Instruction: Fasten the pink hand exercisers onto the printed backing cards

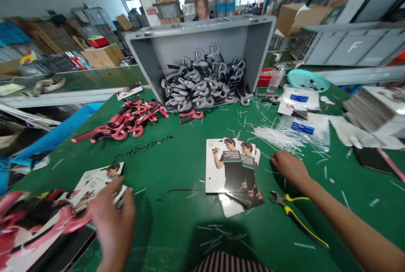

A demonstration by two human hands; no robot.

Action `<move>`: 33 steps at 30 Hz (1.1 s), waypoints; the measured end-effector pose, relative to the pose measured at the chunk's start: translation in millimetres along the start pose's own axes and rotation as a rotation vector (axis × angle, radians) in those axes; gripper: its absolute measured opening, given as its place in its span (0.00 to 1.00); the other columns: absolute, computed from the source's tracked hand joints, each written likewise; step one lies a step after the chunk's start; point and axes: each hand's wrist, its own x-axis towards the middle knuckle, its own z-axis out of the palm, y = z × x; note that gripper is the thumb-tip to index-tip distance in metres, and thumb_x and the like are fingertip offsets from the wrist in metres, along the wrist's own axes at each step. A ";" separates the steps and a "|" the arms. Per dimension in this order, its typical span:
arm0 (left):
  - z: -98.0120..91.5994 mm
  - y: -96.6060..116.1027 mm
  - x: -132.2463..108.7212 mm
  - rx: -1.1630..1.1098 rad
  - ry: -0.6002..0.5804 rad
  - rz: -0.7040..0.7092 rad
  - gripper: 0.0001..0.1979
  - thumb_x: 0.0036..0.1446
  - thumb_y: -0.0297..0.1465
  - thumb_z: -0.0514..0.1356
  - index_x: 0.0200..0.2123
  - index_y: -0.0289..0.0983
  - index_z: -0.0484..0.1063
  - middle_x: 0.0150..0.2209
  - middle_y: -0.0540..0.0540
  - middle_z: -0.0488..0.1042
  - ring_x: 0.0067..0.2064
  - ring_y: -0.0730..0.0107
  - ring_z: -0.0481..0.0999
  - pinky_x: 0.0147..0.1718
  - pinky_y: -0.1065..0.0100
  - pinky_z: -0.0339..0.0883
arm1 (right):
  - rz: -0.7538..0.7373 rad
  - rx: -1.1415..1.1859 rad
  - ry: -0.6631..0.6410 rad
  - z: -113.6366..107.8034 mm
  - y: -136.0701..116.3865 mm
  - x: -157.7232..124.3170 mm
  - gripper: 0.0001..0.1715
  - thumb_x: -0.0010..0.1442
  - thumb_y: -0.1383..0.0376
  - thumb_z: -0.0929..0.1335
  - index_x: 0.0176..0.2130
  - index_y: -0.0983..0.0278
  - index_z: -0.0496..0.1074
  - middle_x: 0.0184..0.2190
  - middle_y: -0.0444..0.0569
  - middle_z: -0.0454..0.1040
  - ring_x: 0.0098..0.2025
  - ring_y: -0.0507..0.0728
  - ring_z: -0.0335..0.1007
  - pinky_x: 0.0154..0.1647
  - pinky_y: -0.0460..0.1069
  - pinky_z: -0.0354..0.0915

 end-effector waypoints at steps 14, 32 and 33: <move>125.3 177.5 -37.2 -0.516 -0.672 0.648 0.10 0.66 0.33 0.55 0.44 0.39 0.76 0.33 0.47 0.78 0.37 0.63 0.72 0.41 0.59 0.62 | -0.537 0.568 -0.164 -103.5 -48.5 -88.2 0.09 0.67 0.60 0.63 0.37 0.61 0.69 0.35 0.48 0.72 0.36 0.56 0.66 0.39 0.50 0.62; 169.0 100.9 -27.1 -0.310 -0.563 -0.092 0.26 0.55 0.40 0.65 0.54 0.32 0.70 0.57 0.32 0.68 0.60 0.45 0.64 0.58 0.44 0.55 | 0.000 1.719 -0.258 -24.9 -114.6 -82.0 0.13 0.65 0.55 0.67 0.39 0.63 0.70 0.25 0.44 0.72 0.25 0.52 0.66 0.26 0.46 0.62; 176.0 95.2 -26.1 -0.342 -0.589 -0.118 0.22 0.55 0.38 0.65 0.50 0.34 0.73 0.55 0.34 0.70 0.59 0.47 0.65 0.58 0.46 0.56 | 0.018 1.744 -0.243 -24.7 -115.1 -80.8 0.12 0.65 0.56 0.66 0.39 0.63 0.70 0.25 0.44 0.72 0.25 0.52 0.65 0.26 0.46 0.62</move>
